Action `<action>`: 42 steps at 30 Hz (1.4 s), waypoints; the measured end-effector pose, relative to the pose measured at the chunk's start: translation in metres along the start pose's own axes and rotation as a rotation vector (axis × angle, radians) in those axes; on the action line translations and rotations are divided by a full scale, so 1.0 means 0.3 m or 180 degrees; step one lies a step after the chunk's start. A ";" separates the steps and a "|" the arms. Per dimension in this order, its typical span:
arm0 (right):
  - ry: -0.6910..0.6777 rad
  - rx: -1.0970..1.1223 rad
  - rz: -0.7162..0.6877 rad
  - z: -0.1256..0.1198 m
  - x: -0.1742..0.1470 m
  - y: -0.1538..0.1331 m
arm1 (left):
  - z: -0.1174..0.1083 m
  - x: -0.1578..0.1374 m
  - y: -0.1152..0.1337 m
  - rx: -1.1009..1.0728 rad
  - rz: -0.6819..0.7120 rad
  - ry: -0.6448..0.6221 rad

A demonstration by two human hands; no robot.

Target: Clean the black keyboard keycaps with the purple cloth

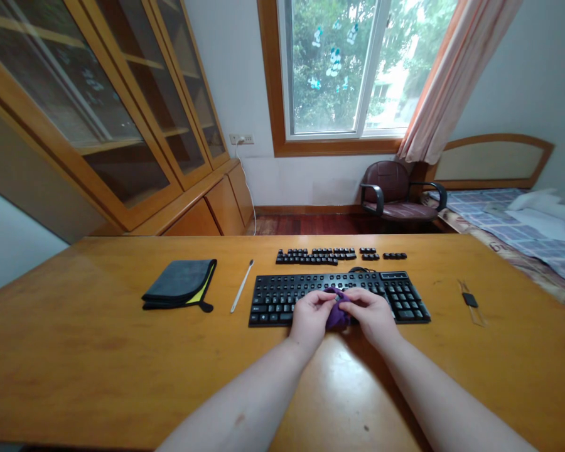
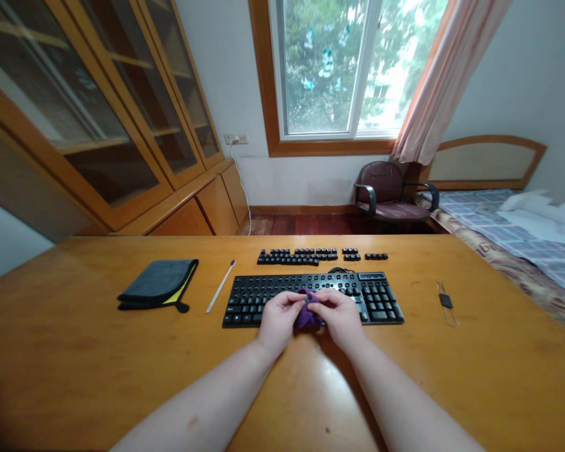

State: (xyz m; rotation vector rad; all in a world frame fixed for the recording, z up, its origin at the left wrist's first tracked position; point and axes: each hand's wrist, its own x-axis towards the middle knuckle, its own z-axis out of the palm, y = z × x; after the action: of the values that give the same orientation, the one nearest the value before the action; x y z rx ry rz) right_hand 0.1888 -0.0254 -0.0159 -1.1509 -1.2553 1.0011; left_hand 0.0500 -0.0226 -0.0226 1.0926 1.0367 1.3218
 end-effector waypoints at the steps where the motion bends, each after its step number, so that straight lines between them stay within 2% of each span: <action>1: -0.0008 -0.0009 -0.0002 -0.002 0.000 -0.001 | 0.000 0.000 -0.001 -0.0018 -0.0004 -0.0018; 11: 0.0106 0.0092 0.0229 -0.009 0.003 -0.005 | 0.003 -0.001 0.004 -0.0329 -0.0149 -0.0215; 20: 0.0088 0.0057 0.0124 -0.007 0.002 -0.013 | 0.004 0.000 0.016 -0.0285 0.0122 -0.0247; 29: 0.0269 0.0082 0.0210 -0.012 0.004 -0.023 | 0.005 0.005 0.026 -0.0477 0.0095 0.0016; 33: 0.0265 0.0086 0.0137 -0.010 0.001 -0.023 | 0.008 0.007 0.021 -0.0493 0.0067 0.0001; 35: 0.0255 0.0082 0.0104 -0.011 -0.001 -0.015 | 0.005 0.008 0.015 -0.0450 0.0106 -0.0028; 38: 0.0215 0.0109 0.0031 -0.013 -0.004 0.000 | -0.003 0.010 0.003 -0.0165 0.0406 -0.0011; 42: -0.0037 0.0176 0.0095 -0.010 -0.010 0.000 | -0.016 0.011 -0.017 0.0272 0.0651 0.0031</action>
State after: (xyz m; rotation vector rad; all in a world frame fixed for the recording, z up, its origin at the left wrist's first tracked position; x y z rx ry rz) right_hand 0.1916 -0.0285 -0.0163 -1.1254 -1.2155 1.0595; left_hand 0.0462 -0.0189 -0.0284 1.2849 1.0171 1.4564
